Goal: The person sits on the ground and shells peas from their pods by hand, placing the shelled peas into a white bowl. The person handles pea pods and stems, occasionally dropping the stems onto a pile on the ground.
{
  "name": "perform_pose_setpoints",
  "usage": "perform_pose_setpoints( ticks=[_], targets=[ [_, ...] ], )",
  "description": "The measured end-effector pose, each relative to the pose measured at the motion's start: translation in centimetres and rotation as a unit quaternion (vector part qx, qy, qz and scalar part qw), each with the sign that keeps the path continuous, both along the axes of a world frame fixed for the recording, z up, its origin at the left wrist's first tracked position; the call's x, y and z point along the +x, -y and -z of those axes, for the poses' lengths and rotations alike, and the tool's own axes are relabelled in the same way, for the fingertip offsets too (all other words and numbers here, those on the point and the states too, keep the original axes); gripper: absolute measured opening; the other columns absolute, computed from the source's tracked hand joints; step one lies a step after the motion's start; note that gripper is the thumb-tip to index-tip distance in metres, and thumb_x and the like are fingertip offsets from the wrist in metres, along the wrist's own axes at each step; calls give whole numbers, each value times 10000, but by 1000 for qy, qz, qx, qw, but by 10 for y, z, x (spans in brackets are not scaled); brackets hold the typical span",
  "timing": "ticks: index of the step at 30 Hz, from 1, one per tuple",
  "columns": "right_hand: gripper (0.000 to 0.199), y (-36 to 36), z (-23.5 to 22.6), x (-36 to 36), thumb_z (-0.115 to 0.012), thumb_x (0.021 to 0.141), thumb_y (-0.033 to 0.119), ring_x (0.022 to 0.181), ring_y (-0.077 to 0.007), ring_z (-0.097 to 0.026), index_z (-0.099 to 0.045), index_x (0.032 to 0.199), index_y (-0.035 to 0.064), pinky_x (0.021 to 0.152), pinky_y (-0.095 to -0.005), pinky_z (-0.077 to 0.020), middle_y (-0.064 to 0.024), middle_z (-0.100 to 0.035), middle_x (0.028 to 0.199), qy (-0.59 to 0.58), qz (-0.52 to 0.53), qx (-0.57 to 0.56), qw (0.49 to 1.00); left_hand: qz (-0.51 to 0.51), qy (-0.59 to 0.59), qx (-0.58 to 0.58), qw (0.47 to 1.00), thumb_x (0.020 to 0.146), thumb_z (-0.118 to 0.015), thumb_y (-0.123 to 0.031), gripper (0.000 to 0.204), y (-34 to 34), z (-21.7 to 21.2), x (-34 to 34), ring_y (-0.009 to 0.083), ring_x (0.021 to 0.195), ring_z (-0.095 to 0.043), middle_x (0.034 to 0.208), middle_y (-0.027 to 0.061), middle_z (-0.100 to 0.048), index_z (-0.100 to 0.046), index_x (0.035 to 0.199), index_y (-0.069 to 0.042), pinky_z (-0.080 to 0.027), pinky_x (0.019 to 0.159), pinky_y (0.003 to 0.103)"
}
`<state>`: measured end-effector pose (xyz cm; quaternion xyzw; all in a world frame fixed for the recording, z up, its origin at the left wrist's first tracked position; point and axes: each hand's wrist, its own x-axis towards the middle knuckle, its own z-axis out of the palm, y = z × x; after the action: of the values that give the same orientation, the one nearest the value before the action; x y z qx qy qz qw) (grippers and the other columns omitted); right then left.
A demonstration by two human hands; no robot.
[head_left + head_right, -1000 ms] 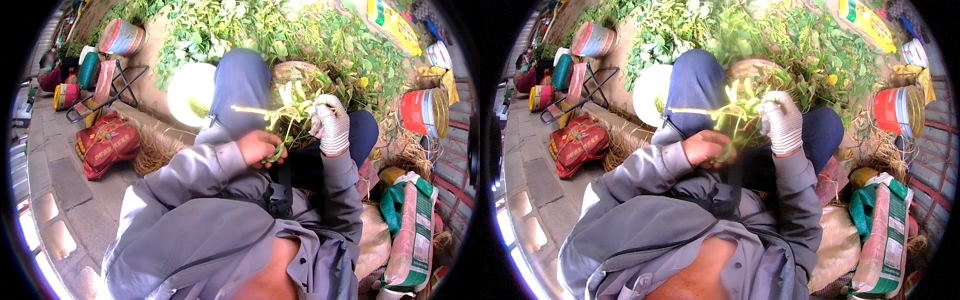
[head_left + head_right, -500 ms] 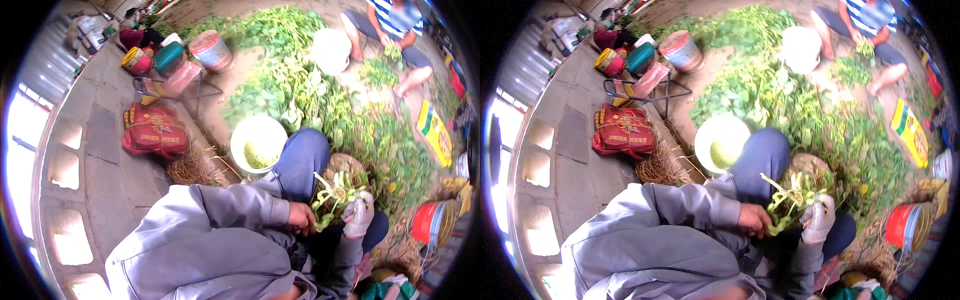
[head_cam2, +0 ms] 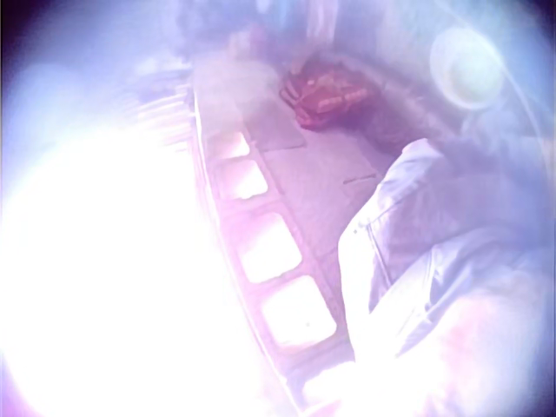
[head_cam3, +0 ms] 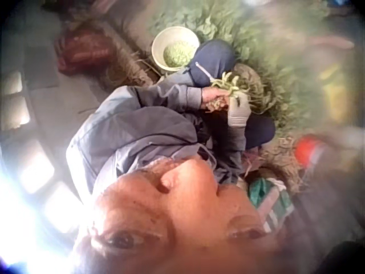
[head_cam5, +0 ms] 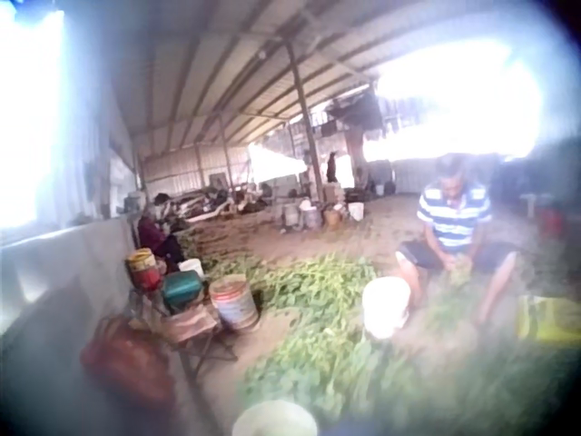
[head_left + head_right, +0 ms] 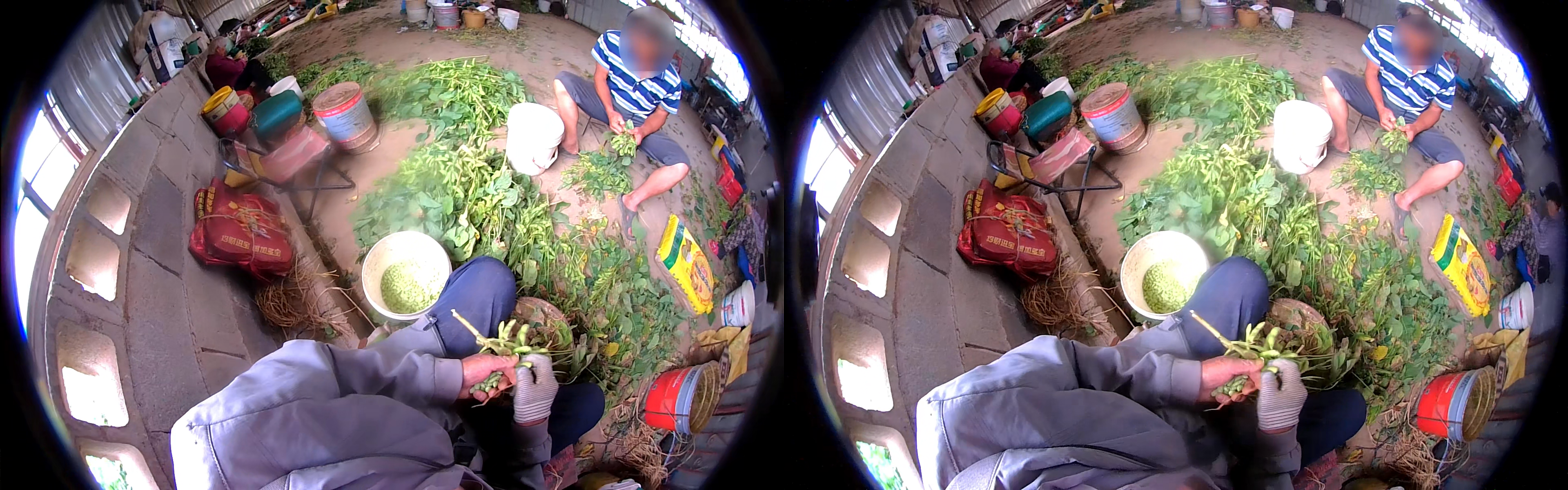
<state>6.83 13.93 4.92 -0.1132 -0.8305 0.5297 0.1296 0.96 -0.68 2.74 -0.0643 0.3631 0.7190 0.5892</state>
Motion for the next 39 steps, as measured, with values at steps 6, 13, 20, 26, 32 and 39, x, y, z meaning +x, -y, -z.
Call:
perform_pose_setpoints(
  ticks=[6,13,20,26,32,39],
  targets=[
    [171,6,15,11,-602,833,58,726,-312,-652,-607,998,13,662,-383,-519,-173,-632,827,31,-24,37,999,14,45,-80,996,929,-504,-557,440,-2,8,3,113,506,-482,646,-17,-500,-533,803,-137,-303,363,241],
    [183,12,6,16,-631,818,70,784,-354,-654,-614,993,19,699,-401,-535,-176,-640,916,-55,-33,154,986,15,102,-21,994,929,-531,-523,384,0,33,5,109,557,-494,701,-20,-498,-536,836,-151,-292,366,232],
    [120,9,1,29,-631,828,82,784,-335,-659,-630,941,40,693,-397,-536,-155,-653,893,-54,-13,166,985,-5,70,-71,995,903,-648,-366,245,3,35,6,67,567,-493,676,-32,-519,-571,859,-138,-282,378,191],
    [196,-15,6,59,-620,854,183,760,-360,-662,-613,1004,57,694,-422,-528,-173,-671,804,155,-61,122,978,-10,-3,-122,992,857,-694,-325,224,6,15,5,87,552,-487,652,-24,-502,-569,813,-144,-303,432,221],
    [281,-24,-1,57,-615,859,235,848,-372,-659,-603,1096,85,732,-446,-533,-198,-670,925,85,-23,215,973,12,-62,-171,983,832,-715,-339,263,-2,19,0,113,521,-497,628,9,-515,-592,802,-109,-365,453,261],
    [260,11,9,34,-640,834,295,670,-308,-630,-588,977,84,576,-409,-509,-116,-610,811,36,-18,302,952,-20,-57,-187,981,838,-715,-269,204,-5,8,4,77,477,-458,645,-9,-539,-629,846,-84,-299,377,211]
  ],
)
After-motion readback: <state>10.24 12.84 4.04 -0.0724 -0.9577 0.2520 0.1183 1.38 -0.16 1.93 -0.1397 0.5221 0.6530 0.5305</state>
